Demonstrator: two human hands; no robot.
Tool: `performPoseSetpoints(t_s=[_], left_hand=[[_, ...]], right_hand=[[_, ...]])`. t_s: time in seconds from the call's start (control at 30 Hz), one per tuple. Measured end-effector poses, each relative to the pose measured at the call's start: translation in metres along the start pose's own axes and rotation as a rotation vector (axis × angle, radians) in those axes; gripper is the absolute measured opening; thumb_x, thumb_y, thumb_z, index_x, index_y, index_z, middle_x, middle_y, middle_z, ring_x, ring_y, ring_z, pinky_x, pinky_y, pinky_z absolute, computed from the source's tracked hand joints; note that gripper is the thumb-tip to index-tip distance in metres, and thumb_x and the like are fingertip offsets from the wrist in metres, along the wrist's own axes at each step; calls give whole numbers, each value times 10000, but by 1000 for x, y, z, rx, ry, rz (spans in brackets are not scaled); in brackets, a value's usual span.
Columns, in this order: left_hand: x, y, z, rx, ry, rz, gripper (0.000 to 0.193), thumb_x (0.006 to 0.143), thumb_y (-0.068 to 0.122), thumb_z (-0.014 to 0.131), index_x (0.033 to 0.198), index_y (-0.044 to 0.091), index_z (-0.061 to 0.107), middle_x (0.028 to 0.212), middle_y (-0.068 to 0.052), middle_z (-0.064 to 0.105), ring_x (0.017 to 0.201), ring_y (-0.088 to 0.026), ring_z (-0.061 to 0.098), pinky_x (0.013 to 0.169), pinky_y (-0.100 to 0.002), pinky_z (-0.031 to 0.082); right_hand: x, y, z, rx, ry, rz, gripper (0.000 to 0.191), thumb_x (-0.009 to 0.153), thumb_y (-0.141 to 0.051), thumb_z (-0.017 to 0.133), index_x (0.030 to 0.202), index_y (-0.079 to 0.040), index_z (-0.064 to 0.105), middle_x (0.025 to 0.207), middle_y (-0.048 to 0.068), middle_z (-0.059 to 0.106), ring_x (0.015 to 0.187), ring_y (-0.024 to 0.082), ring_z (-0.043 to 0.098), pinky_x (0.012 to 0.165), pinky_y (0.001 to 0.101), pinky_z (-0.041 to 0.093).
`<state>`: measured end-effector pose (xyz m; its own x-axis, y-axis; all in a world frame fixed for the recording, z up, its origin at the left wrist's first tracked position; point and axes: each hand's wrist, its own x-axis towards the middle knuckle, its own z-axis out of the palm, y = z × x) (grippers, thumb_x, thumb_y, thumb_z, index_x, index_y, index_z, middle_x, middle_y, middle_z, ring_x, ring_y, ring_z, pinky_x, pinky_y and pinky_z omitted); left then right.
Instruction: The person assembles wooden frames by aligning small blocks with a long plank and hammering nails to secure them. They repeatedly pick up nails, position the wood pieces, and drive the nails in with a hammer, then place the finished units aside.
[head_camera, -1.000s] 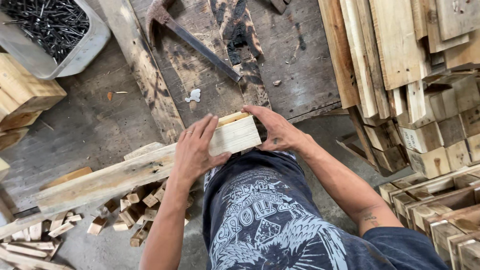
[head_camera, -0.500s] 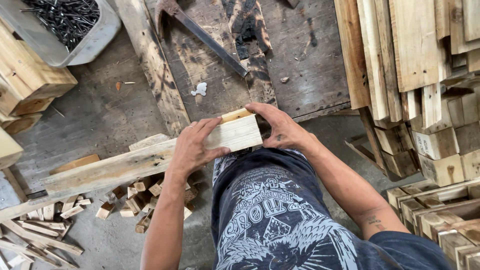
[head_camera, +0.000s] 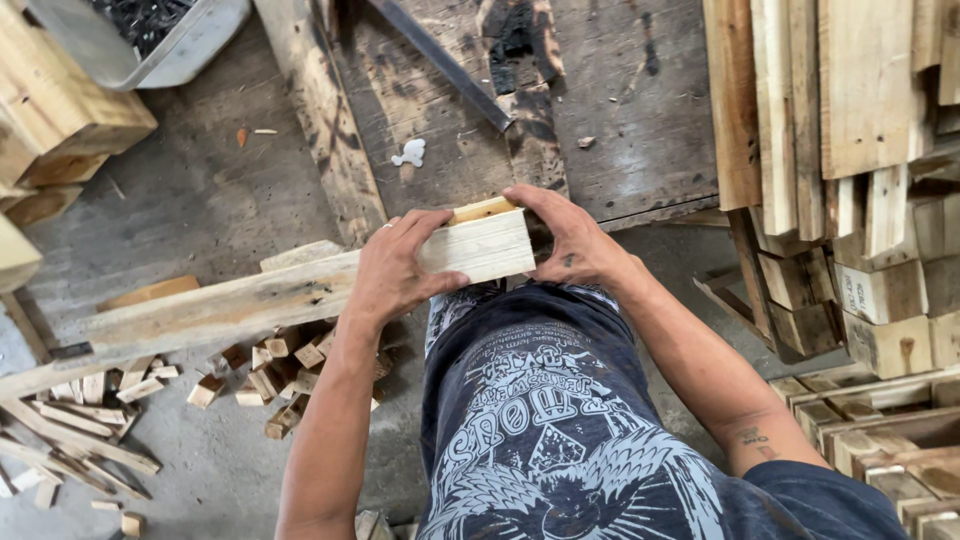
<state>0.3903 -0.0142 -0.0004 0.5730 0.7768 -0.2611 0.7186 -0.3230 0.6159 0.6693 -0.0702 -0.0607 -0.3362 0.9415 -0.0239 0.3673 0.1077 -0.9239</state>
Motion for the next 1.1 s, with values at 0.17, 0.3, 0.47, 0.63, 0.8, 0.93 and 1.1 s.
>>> performPoseSetpoints(t_s=[0.17,0.3,0.47,0.63,0.8,0.93,1.1], left_hand=[[4,-7,7,-27,24,44,765,652,418,910,1311,142,634,1262,-40,684,1086,-282,658,944,-415,509],[7,-14,17,3,25,44,797,621,467,923,1296,173,618,1265,-50,662,1098,-313,635,939,-440,501],[-5,-9,28,207,229,302,969,609,607,852,1352,71,536,1403,-197,501,1205,-403,512,952,-597,389],[-4,-3,40,371,56,264,955,753,551,797,1466,-2,487,1324,-157,527,1187,-309,525,990,-497,413],[-5,-3,50,323,142,298,949,700,466,829,1449,0,478,1335,-143,536,1190,-303,531,986,-491,413],[-8,2,55,304,119,319,969,649,429,826,1440,-2,467,1335,-137,535,1163,-299,532,931,-488,412],[-4,8,41,283,62,333,983,664,416,830,1460,-17,447,1372,-142,507,1166,-297,521,951,-478,416]], right_hand=[[-5,1,0,210,-53,45,1187,583,-353,969,1549,-65,342,1516,209,424,1379,394,475,1115,443,432],[-5,7,9,-95,47,-120,855,630,-288,973,1383,-109,609,1582,244,425,1369,405,533,1097,438,477],[-7,14,12,-69,46,-123,845,582,-186,943,1361,-131,619,1569,184,441,1346,378,559,1056,437,498],[-11,10,7,-137,28,64,896,539,-117,934,1372,-157,608,1590,118,431,1362,352,538,1061,448,499],[-17,-5,-3,-211,-46,160,961,575,-144,915,1435,-165,488,1609,124,404,1333,365,544,1039,422,510],[-25,-19,-9,-219,-22,172,1015,626,-176,917,1500,-135,402,1599,143,398,1381,385,505,1084,436,470],[-22,-34,-11,-242,-43,293,1010,599,-167,912,1488,-127,434,1600,131,418,1387,345,505,1098,424,471]])
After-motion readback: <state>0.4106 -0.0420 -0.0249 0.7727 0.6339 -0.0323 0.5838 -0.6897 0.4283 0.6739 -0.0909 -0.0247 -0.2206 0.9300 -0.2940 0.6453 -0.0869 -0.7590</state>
